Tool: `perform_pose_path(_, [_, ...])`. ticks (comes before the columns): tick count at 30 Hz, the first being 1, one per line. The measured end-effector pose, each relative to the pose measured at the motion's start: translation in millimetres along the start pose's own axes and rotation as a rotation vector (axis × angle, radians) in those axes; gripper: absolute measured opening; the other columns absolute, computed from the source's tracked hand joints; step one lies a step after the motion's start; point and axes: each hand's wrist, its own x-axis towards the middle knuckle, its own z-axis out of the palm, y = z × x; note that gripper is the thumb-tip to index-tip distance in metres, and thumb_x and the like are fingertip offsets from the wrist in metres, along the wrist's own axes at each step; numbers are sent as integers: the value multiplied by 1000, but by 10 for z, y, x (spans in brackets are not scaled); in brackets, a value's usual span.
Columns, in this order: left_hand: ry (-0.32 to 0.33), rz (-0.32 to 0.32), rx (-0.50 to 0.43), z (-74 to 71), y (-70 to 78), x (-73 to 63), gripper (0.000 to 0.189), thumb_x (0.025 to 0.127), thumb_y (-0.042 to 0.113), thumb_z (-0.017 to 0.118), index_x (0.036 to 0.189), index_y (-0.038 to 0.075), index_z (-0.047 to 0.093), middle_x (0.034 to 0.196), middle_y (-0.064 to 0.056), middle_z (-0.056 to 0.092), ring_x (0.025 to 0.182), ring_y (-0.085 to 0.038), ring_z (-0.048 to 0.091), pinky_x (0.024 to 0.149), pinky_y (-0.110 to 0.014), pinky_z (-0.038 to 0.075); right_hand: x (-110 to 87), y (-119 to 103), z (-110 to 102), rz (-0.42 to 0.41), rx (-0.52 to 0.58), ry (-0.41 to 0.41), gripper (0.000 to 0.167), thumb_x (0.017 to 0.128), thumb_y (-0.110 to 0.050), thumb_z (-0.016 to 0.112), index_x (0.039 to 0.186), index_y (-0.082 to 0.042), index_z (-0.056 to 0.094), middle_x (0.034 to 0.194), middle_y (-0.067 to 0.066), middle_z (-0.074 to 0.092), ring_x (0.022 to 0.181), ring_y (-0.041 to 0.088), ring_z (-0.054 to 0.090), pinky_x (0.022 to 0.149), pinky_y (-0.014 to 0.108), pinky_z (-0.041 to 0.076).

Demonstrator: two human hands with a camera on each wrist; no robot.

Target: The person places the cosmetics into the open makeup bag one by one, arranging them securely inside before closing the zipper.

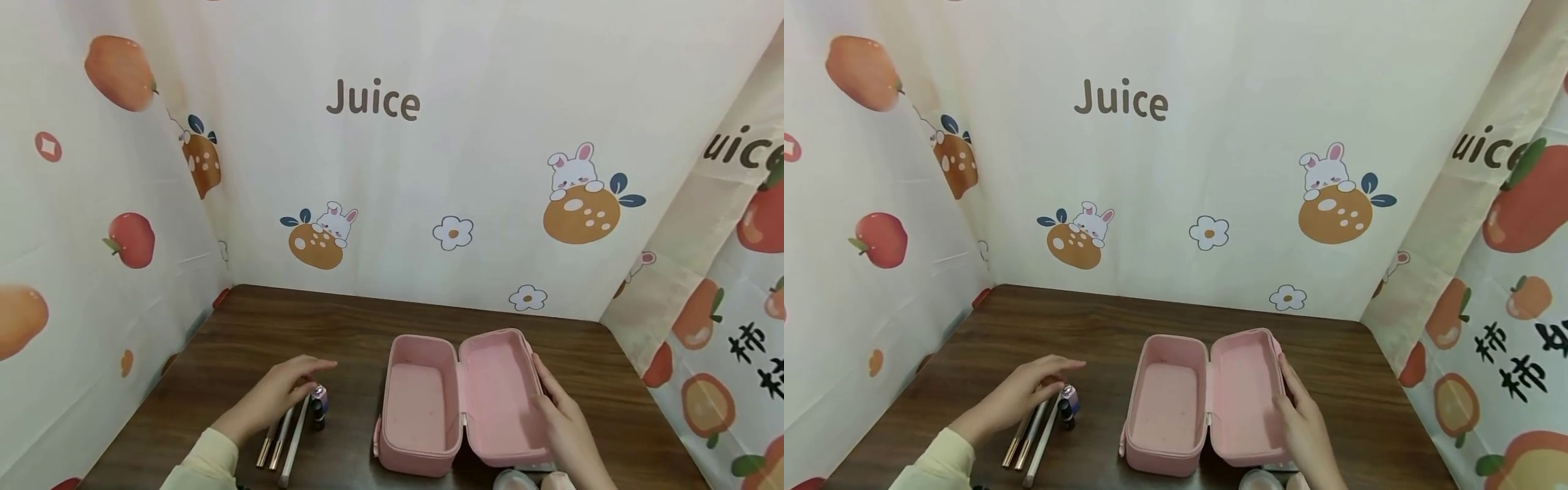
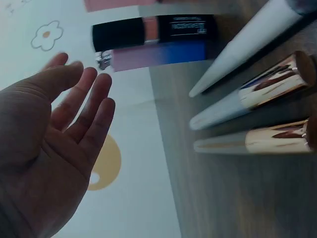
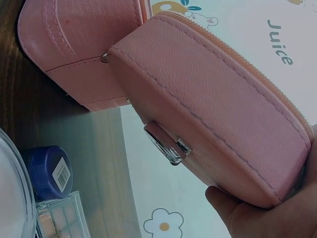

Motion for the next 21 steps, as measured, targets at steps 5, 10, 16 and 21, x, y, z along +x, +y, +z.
perform_pose_path(5, [-47, 37, 10, 71, -58, 12, 37, 94, 14, 65, 129, 28, 65, 122, 9, 62, 107, -15, 63, 88, -31, 54, 2, -12, -5, -15, 44, -2, 55, 106, -16, 39, 158, -21, 22, 161, 14, 23, 112, -16, 39, 82, 16, 44])
perform_pose_path(10, [-25, 62, 69, 78, -86, 12, 26, 94, 19, 65, 118, 26, 70, 115, 12, 65, 103, -10, 64, 85, -32, 54, -4, -23, 11, -12, 55, 7, 55, 106, -16, 40, 158, -21, 23, 160, 15, 24, 108, -10, 44, 79, 23, 48])
perform_pose_path(16, [46, 152, 155, 102, -146, 4, 21, 90, 14, 70, 107, 24, 74, 107, 12, 69, 94, -4, 66, 79, -27, 56, -1, -24, 18, -27, 44, 15, 54, 106, -16, 40, 157, -20, 24, 160, 15, 25, 109, -12, 43, 79, 21, 47])
perform_pose_path(21, [47, 173, 179, 121, -168, 12, 23, 87, 12, 73, 107, 23, 73, 105, 11, 72, 92, -2, 67, 76, -25, 56, 5, -19, 27, -28, 30, 26, 54, 106, -15, 39, 157, -19, 25, 159, 15, 27, 110, -12, 42, 81, 19, 45])
